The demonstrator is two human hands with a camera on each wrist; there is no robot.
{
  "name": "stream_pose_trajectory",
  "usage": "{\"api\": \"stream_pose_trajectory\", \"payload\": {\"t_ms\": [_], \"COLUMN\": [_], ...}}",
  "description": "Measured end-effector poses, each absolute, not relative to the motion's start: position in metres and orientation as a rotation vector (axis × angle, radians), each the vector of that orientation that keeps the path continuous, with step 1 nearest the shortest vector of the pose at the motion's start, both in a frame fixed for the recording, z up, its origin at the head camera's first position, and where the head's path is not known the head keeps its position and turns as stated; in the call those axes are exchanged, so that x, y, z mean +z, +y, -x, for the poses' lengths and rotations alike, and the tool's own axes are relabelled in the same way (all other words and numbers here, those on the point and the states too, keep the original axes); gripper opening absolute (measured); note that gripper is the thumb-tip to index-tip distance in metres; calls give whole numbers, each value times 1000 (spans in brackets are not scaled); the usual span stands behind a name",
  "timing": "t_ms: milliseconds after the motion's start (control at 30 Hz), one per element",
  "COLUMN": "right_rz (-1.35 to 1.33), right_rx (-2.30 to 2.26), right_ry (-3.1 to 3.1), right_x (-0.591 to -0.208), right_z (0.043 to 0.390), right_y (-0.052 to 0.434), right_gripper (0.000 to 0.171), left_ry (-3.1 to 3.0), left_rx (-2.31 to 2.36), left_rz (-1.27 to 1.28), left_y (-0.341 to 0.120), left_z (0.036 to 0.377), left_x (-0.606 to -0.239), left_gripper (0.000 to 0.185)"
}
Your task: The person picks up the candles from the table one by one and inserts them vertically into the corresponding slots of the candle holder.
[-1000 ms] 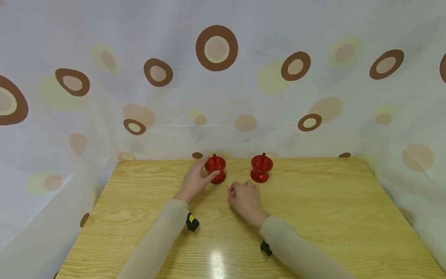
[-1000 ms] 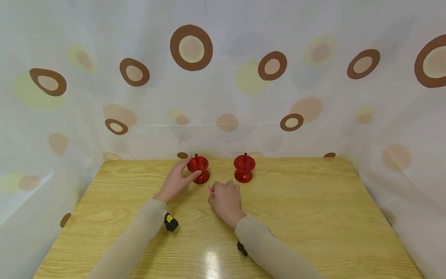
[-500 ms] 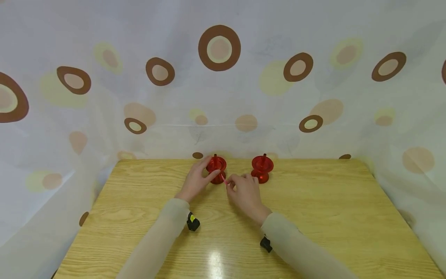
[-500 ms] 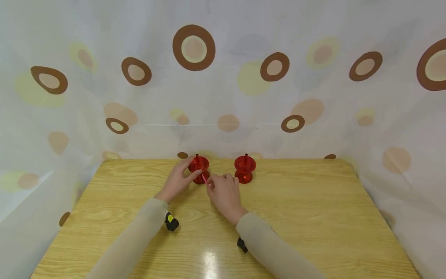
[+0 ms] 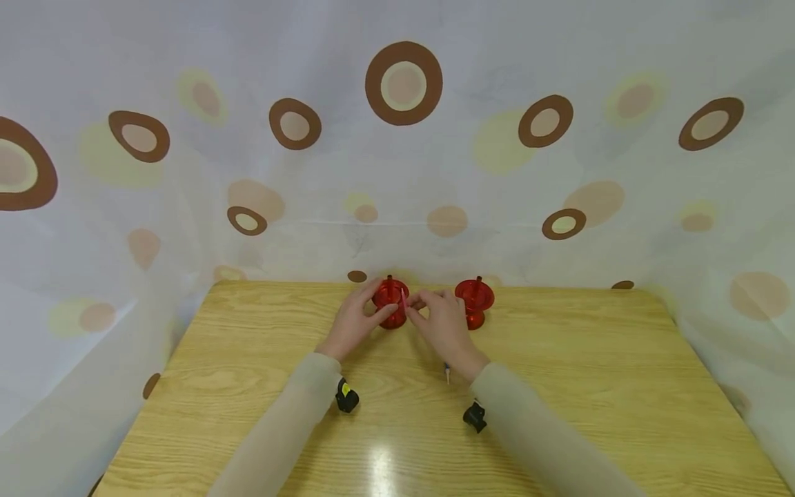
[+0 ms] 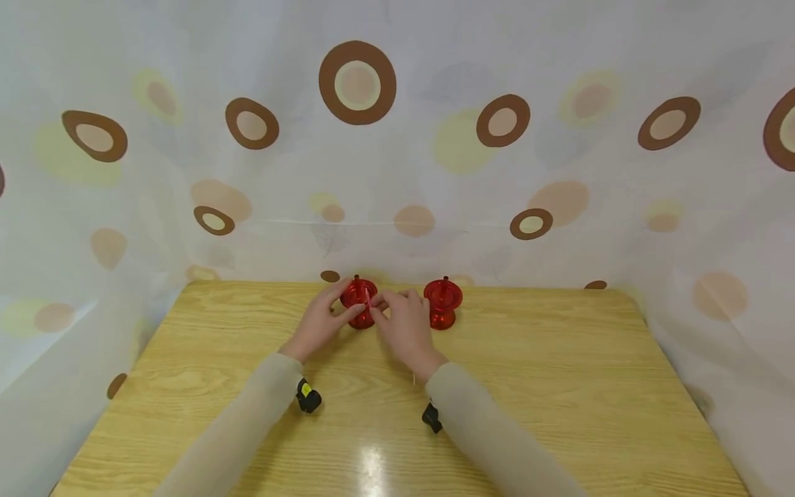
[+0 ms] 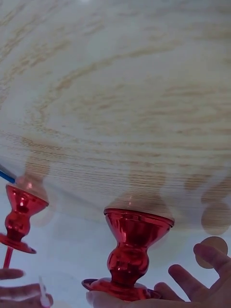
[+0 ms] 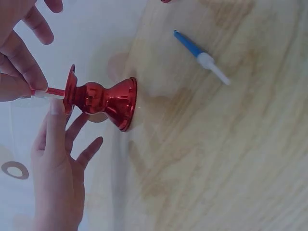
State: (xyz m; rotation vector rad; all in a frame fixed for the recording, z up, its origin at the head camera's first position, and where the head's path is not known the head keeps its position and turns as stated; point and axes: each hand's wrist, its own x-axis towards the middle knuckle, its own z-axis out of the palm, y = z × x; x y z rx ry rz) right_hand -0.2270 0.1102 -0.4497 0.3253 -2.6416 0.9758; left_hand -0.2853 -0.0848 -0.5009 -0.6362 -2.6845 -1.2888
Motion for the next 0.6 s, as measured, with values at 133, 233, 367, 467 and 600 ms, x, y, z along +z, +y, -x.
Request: {"api": "stream_pose_trajectory", "payload": {"t_ms": [133,233,367,467,600], "right_rz": [-320,-313,-315,-325,-339], "right_rx": [1006,1020,1025,1042,1065], "right_ry": [-2632,-2634,-2623,-2606,-2584], "right_x": [-443,-437,-429,-424,-421], "right_z": [235,241,246,250,255], "right_y": [110,108,106,103,101], "right_gripper": [8,10,11,11,11], "left_ry": [-2691,-2686,-2677,-2662,-2644], "left_rx": [-1298,-1304,-1307,-1316,-1341], "left_rz": [630,636,648,653,647], "left_y": [-85,-85,-85,-85,-86], "left_z": [286,287,288,287,287], "left_x": [-500,-499,-499,-499,-500], "left_gripper": [68,67,67,66,64]}}
